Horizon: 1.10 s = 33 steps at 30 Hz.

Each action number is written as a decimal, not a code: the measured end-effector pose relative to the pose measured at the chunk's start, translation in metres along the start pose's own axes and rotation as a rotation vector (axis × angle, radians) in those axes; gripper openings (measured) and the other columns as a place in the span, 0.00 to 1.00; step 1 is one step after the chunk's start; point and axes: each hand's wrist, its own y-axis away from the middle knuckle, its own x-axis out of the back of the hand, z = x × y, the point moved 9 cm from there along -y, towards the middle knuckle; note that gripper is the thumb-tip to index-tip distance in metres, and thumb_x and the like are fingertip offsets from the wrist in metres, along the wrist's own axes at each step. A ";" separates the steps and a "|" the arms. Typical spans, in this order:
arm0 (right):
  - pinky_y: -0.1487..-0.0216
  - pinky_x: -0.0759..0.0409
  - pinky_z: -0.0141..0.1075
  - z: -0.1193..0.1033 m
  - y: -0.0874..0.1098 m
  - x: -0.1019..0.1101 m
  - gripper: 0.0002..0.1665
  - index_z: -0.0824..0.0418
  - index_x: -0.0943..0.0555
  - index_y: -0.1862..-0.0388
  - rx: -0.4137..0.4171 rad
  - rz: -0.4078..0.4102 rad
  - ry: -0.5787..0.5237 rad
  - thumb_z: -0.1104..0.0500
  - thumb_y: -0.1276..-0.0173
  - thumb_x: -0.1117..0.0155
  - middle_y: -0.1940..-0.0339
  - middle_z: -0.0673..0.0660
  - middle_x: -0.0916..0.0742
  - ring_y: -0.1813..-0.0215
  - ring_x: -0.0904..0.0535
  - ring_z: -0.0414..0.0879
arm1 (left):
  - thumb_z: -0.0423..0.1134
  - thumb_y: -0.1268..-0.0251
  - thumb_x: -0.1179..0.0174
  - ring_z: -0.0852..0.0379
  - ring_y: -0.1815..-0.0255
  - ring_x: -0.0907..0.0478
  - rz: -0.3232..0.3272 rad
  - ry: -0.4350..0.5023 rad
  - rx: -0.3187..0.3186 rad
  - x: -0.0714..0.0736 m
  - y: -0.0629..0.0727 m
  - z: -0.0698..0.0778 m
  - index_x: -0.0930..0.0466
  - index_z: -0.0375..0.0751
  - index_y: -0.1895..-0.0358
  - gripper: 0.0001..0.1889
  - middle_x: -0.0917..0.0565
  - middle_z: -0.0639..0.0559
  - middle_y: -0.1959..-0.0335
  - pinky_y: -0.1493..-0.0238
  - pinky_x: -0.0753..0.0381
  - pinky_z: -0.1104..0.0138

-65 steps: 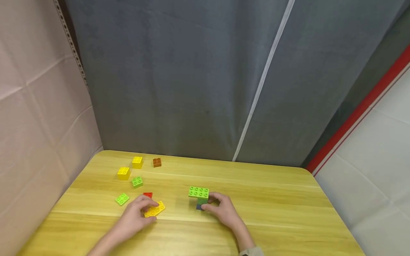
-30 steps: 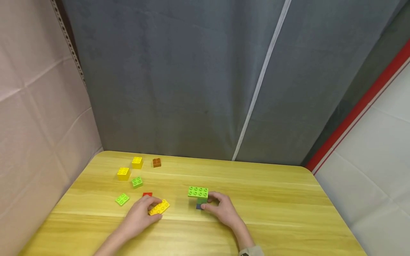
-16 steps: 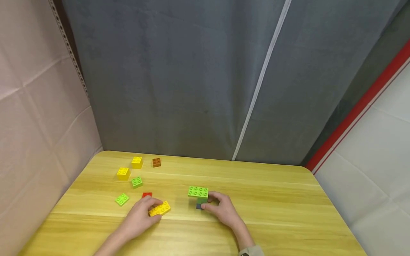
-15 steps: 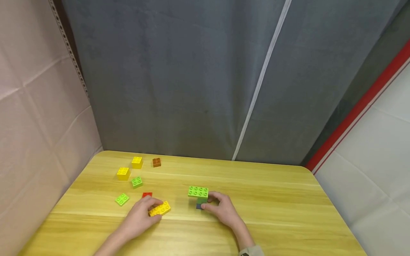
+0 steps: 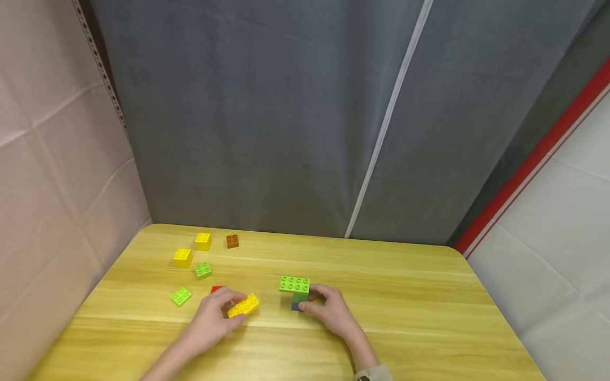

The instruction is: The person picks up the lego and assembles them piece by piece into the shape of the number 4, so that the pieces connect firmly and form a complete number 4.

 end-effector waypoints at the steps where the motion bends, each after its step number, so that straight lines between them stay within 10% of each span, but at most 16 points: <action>1: 0.43 0.26 0.48 0.000 0.000 0.000 0.25 0.57 0.14 0.44 0.000 -0.001 -0.003 0.50 0.37 0.22 0.58 0.47 0.13 0.48 0.21 0.48 | 0.34 0.47 0.22 0.57 0.62 0.27 0.015 0.006 0.003 0.001 0.000 0.003 0.13 0.48 0.50 0.19 0.20 0.59 0.61 0.62 0.24 0.68; 10: 0.42 0.26 0.49 0.000 -0.001 0.002 0.24 0.57 0.14 0.44 -0.018 0.005 -0.017 0.49 0.36 0.23 0.58 0.47 0.13 0.48 0.21 0.48 | 0.29 0.50 0.24 0.59 0.64 0.26 0.088 0.048 -0.058 0.008 0.005 0.030 0.11 0.48 0.52 0.20 0.20 0.61 0.64 0.66 0.20 0.69; 33: 0.42 0.26 0.48 -0.002 0.001 0.000 0.23 0.56 0.14 0.44 -0.001 -0.004 -0.019 0.50 0.36 0.23 0.57 0.47 0.13 0.48 0.21 0.48 | 0.32 0.44 0.25 0.59 0.60 0.27 0.038 0.191 -0.201 0.008 0.008 0.071 0.11 0.46 0.49 0.18 0.18 0.59 0.57 0.67 0.21 0.69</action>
